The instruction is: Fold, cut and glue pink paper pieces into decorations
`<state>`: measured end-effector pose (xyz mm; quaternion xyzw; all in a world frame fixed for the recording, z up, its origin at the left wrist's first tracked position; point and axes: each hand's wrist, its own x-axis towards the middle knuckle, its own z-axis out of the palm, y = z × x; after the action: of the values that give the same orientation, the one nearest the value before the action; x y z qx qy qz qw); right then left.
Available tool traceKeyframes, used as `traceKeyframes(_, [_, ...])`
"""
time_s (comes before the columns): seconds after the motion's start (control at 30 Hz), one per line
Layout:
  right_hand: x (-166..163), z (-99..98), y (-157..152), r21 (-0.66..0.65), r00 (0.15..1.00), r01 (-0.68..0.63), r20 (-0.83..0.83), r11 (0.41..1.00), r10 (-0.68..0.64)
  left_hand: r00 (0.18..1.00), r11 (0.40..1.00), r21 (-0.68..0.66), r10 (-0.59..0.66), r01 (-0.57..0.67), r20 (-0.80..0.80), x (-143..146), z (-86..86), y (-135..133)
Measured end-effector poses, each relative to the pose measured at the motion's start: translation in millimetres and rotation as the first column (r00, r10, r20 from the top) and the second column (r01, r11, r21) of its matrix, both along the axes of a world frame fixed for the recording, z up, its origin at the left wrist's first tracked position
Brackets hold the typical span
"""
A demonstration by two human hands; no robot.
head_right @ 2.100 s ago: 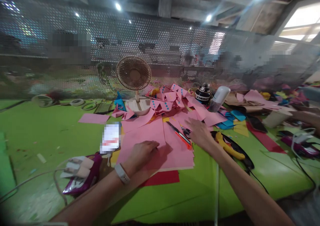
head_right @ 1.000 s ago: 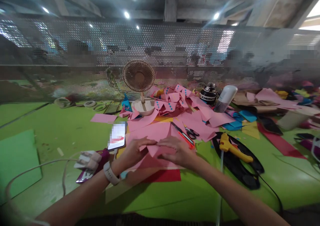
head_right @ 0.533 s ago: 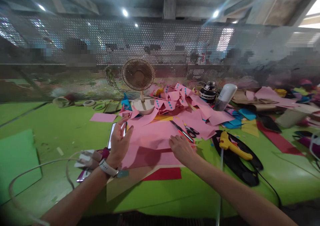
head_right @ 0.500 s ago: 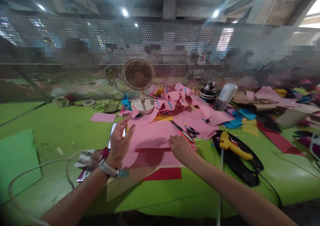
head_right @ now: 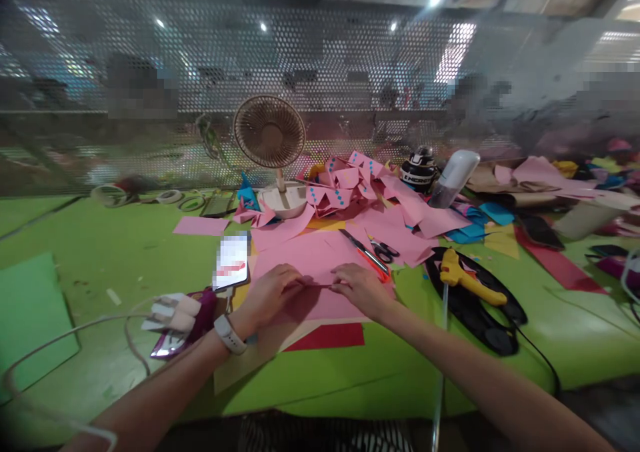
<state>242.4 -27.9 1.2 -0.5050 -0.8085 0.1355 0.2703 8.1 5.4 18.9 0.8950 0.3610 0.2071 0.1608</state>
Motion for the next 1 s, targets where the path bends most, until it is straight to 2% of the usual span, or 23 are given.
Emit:
traceKeyframes(0.2, [3, 1.9, 8, -0.105, 0.993, 0.106, 0.06, 0.989, -0.1, 0.983, 0.983, 0.03, 0.181, -0.18, -0.042, 2, -2.4, -3])
traceKeyframes(0.5, [3, 9.9, 17, -0.257, 0.989, 0.139, 0.087, 0.956, -0.12, 0.89, 0.918, 0.201, 0.385, -0.342, -0.244, -2, -1.3, 2])
traceKeyframes(0.67, [5, 8.3, 23, -0.294, 0.992, 0.116, 0.09, 0.949, -0.093, 0.803, 0.846, 0.413, 0.488, -0.338, -0.342, -12, 1.3, 5])
traceKeyframes(0.77, [8, 5.4, 26, -0.312, 0.995, 0.088, 0.08, 0.946, -0.066, 0.808, 0.831, 0.432, 0.501, -0.349, -0.31, -10, 4.7, 1])
traceKeyframes(0.83, [8, 5.2, 28, -0.323, 0.996, 0.075, 0.067, 0.943, -0.056, 0.848, 0.844, 0.426, 0.46, -0.325, -0.264, -5, 5.3, -5])
traceKeyframes(0.87, [8, 5.6, 28, -0.327, 0.997, 0.069, 0.06, 0.943, -0.053, 0.883, 0.867, 0.416, 0.399, -0.275, -0.248, -1, 4.3, -10])
traceKeyframes(0.97, [6, 8.4, 27, -0.333, 0.998, 0.052, 0.043, 0.942, -0.04, 0.959, 0.947, 0.319, 0.057, 0.037, -0.279, 10, -3.8, -25])
traceKeyframes(1.0, [5, 9.2, 27, -0.334, 0.999, 0.048, 0.037, 0.941, -0.038, 0.964, 0.959, 0.279, 0.027, 0.05, -0.265, 13, -7.4, -29])
